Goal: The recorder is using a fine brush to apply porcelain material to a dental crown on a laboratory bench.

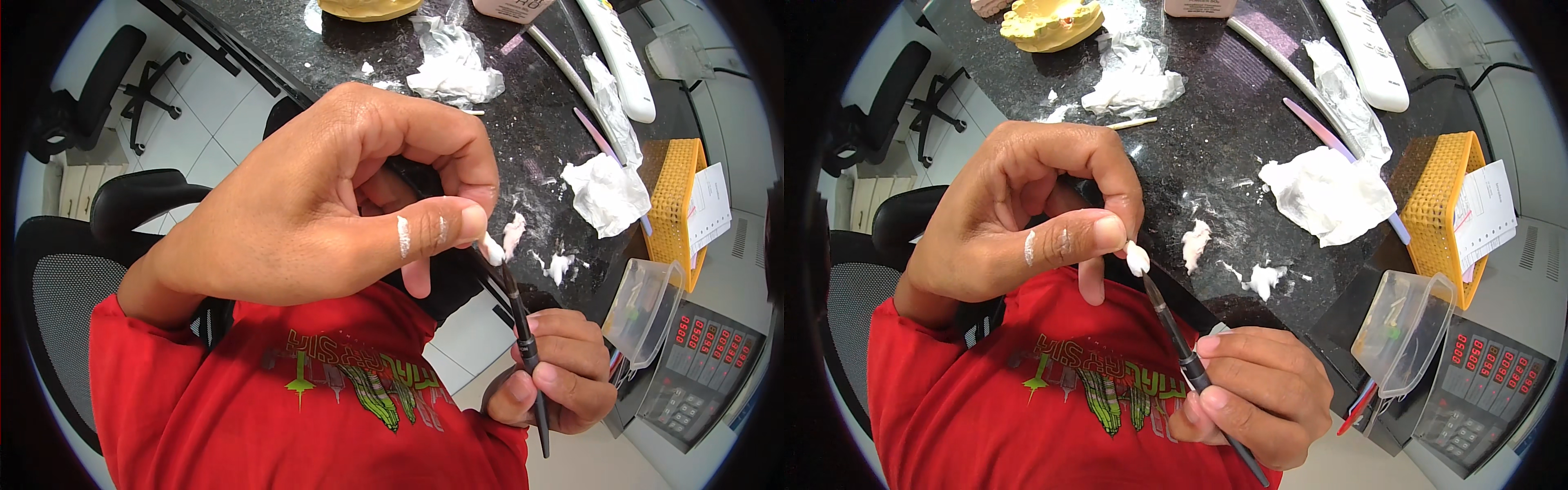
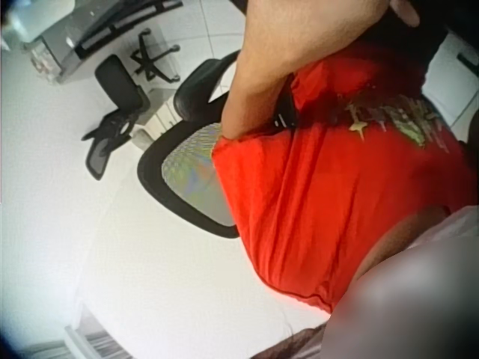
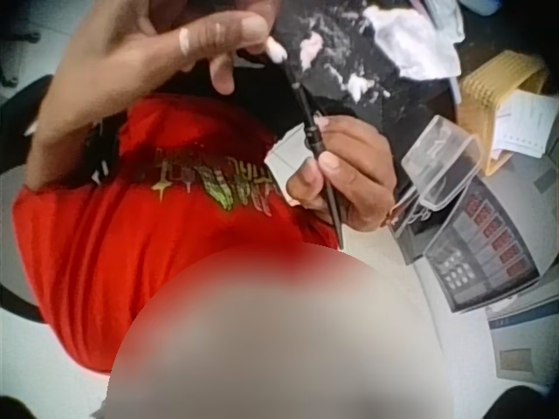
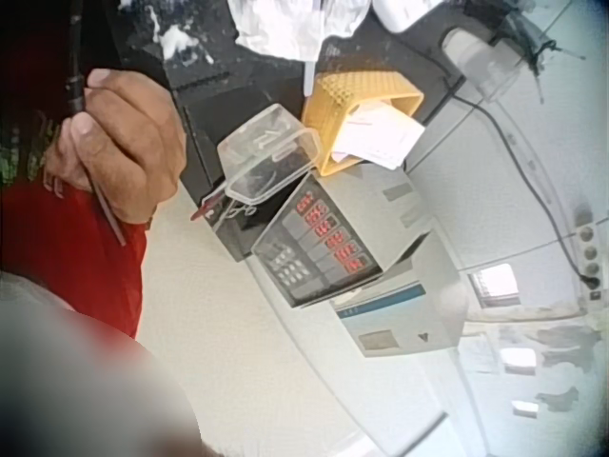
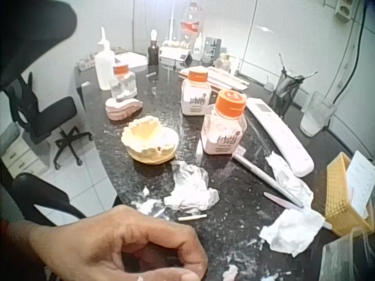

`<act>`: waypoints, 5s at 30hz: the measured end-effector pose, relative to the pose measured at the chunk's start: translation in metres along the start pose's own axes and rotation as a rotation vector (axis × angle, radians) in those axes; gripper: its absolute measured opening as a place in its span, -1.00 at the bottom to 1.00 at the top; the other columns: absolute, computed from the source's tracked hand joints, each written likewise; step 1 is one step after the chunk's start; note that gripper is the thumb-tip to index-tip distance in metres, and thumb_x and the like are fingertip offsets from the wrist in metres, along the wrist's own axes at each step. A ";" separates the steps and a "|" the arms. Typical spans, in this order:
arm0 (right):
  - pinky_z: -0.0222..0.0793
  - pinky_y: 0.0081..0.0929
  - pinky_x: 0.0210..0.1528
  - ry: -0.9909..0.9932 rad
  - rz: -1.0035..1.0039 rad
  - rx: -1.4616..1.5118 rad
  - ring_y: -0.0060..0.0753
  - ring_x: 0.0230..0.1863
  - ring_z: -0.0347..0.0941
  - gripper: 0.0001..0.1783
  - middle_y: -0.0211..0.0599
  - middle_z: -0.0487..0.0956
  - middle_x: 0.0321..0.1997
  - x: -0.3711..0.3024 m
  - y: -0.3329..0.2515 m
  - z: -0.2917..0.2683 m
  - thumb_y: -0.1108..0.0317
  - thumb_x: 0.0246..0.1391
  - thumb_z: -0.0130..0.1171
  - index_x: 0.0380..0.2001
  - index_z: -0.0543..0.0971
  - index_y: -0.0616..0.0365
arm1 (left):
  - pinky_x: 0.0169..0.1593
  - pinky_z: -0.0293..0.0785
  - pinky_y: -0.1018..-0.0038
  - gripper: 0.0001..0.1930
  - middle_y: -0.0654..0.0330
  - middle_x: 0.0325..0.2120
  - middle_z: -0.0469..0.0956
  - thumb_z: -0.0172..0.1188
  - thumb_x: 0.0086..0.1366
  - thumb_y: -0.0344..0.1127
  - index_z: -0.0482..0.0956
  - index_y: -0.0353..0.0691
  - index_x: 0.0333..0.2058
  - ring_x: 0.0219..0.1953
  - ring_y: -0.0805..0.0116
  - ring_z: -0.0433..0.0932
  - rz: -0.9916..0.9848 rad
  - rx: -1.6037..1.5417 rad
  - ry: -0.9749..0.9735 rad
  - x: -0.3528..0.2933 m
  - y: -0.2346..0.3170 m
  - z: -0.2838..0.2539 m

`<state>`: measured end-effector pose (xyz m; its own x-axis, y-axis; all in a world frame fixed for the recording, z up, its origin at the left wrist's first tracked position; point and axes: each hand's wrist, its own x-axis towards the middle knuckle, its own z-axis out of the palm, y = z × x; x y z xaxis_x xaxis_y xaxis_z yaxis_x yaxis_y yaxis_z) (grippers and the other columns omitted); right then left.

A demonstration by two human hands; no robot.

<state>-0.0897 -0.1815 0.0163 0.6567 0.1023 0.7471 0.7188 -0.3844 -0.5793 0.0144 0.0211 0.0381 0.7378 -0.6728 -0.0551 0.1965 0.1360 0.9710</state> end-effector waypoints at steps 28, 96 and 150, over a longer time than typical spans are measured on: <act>0.53 -0.50 -0.55 0.000 0.000 -0.028 -0.32 -0.53 0.52 -0.76 -0.26 0.48 -0.54 0.003 0.000 0.003 0.47 -0.15 0.27 -0.36 0.46 0.21 | -0.54 0.53 0.63 -0.80 0.14 -0.52 0.45 0.15 0.23 -0.36 0.46 -0.42 -0.45 -0.55 0.51 0.49 -0.005 -0.005 -0.006 -0.001 0.000 -0.002; 0.45 -0.59 -0.58 0.115 0.079 0.083 -0.37 -0.56 0.46 -0.69 -0.25 0.48 -0.52 -0.002 -0.003 -0.006 0.54 -0.28 0.28 -0.36 0.48 0.20 | -0.60 0.34 0.75 -0.82 0.12 -0.42 0.47 0.10 0.27 -0.33 0.41 -0.35 -0.38 -0.61 0.48 0.54 -0.016 -0.036 0.186 -0.006 -0.002 0.021; 0.41 -0.63 -0.63 0.037 0.070 -0.019 -0.43 -0.59 0.44 -0.74 -0.30 0.48 -0.54 0.003 -0.001 -0.005 0.49 -0.24 0.28 -0.40 0.47 0.18 | -0.55 0.54 0.64 -0.86 0.11 -0.46 0.44 0.09 0.27 -0.41 0.41 -0.40 -0.38 -0.55 0.54 0.46 0.029 -0.056 0.120 -0.004 -0.010 0.014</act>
<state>-0.0895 -0.1850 0.0207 0.6960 0.0403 0.7169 0.6666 -0.4071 -0.6244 0.0004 0.0126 0.0323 0.8147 -0.5770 -0.0581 0.2075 0.1964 0.9583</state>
